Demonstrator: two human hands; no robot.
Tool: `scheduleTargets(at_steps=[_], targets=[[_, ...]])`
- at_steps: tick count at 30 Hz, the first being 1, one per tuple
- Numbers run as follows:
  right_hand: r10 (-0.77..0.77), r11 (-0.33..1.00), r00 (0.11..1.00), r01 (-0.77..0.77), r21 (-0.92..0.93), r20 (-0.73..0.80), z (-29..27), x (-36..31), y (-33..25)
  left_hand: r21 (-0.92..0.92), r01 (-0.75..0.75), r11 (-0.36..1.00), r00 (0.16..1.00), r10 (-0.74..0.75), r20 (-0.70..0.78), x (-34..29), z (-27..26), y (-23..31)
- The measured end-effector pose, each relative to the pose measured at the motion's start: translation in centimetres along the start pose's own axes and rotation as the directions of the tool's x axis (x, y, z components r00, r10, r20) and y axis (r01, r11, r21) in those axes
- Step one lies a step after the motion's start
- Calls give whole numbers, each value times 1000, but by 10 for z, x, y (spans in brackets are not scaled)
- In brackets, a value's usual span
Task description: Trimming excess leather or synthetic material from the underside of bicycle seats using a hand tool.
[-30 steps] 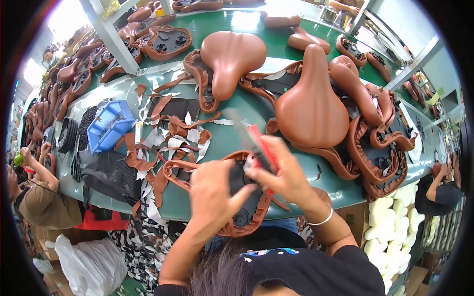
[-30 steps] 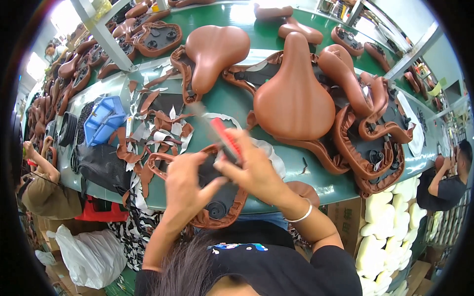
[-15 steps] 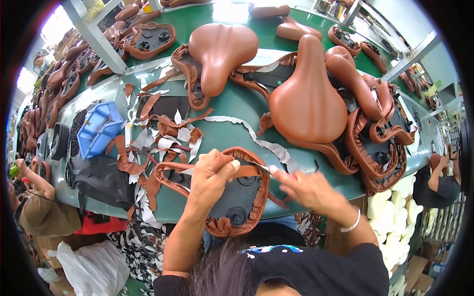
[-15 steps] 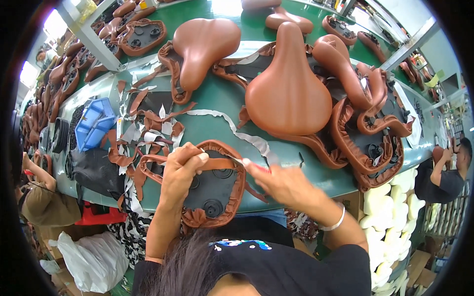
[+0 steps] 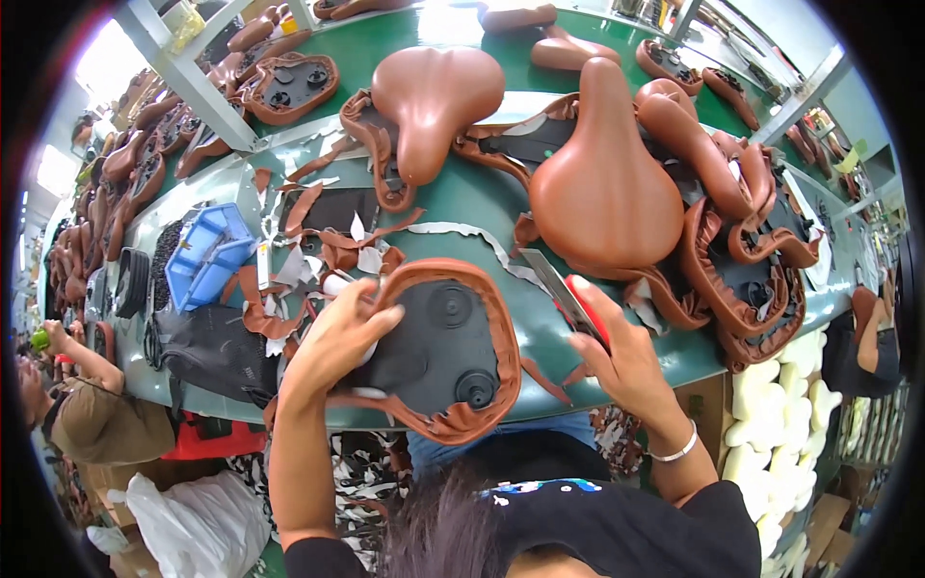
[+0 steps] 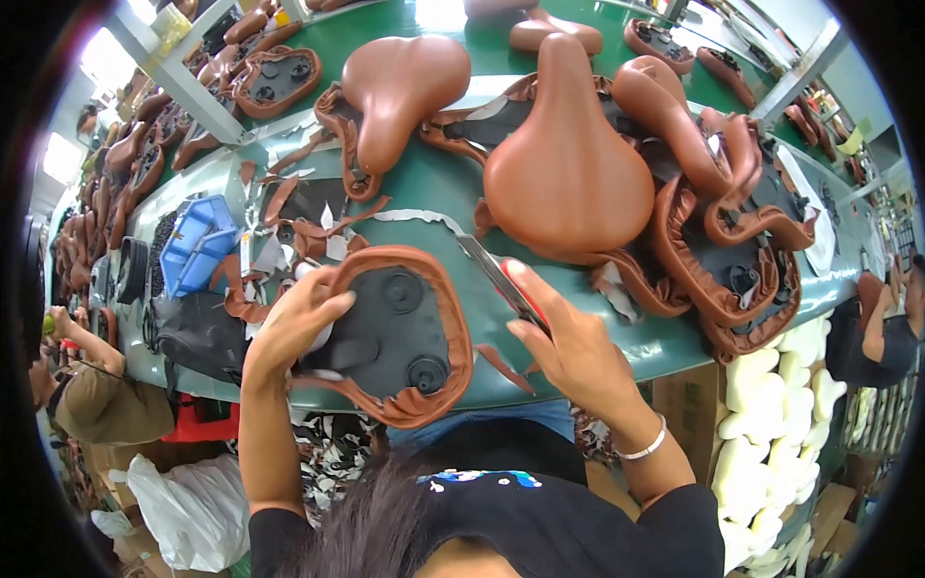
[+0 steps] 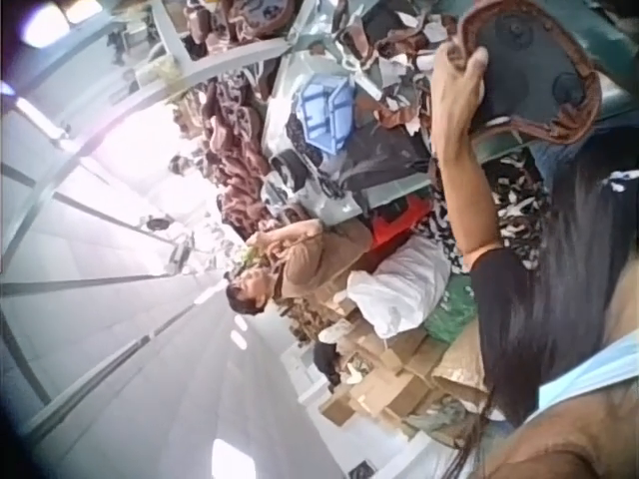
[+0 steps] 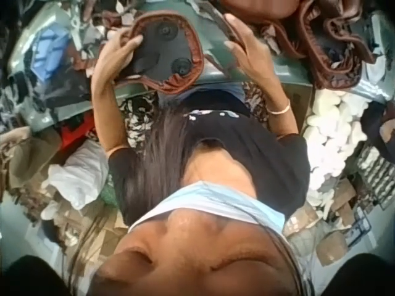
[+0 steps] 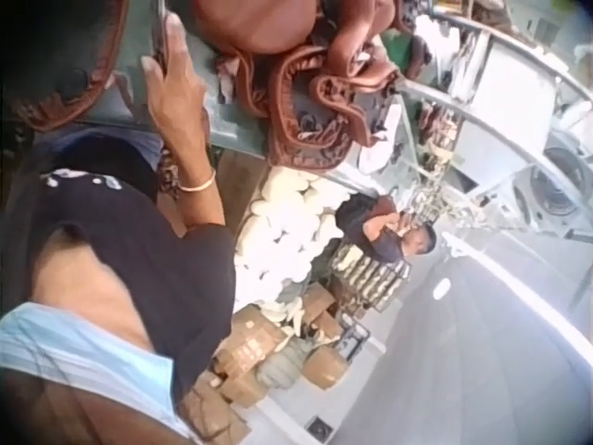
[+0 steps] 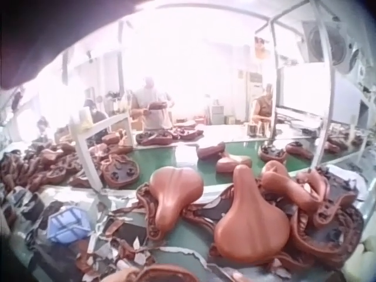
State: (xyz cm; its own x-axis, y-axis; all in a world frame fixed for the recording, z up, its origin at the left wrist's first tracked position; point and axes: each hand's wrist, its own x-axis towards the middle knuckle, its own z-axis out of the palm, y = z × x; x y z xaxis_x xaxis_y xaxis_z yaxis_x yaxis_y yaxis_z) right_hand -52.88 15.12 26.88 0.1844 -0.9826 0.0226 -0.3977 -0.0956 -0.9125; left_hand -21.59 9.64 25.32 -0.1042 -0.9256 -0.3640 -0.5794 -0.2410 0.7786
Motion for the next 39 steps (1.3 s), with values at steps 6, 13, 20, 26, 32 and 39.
scheduleTargets(at_steps=[6, 13, 20, 26, 32, 39], targets=[[-252, 908, 958, 282, -310, 136, 17, -14, 30, -620, -151, 770, 977, 19, -214, -59, 29, -14], [-19, 786, 939, 227, -575, 344, 35, -12, 18, -570, -203, 796, 925, -36, -379, -76, 53, -7], [108, 940, 953, -4, -342, 285, 42, -71, 12, -479, -282, 831, 793, -78, -604, -107, 108, 14], [-121, 978, 992, 125, -169, 33, 25, -47, 16, -488, -313, 815, 789, -62, -611, -110, 109, -8], [-428, 859, 883, 463, -217, 190, 66, 65, 7, -916, -38, 400, 943, -288, -165, -115, 112, -42], [-182, 970, 978, 161, 181, 102, 51, 117, -18, 251, -462, 851, 740, 525, -419, -55, 49, 40]])
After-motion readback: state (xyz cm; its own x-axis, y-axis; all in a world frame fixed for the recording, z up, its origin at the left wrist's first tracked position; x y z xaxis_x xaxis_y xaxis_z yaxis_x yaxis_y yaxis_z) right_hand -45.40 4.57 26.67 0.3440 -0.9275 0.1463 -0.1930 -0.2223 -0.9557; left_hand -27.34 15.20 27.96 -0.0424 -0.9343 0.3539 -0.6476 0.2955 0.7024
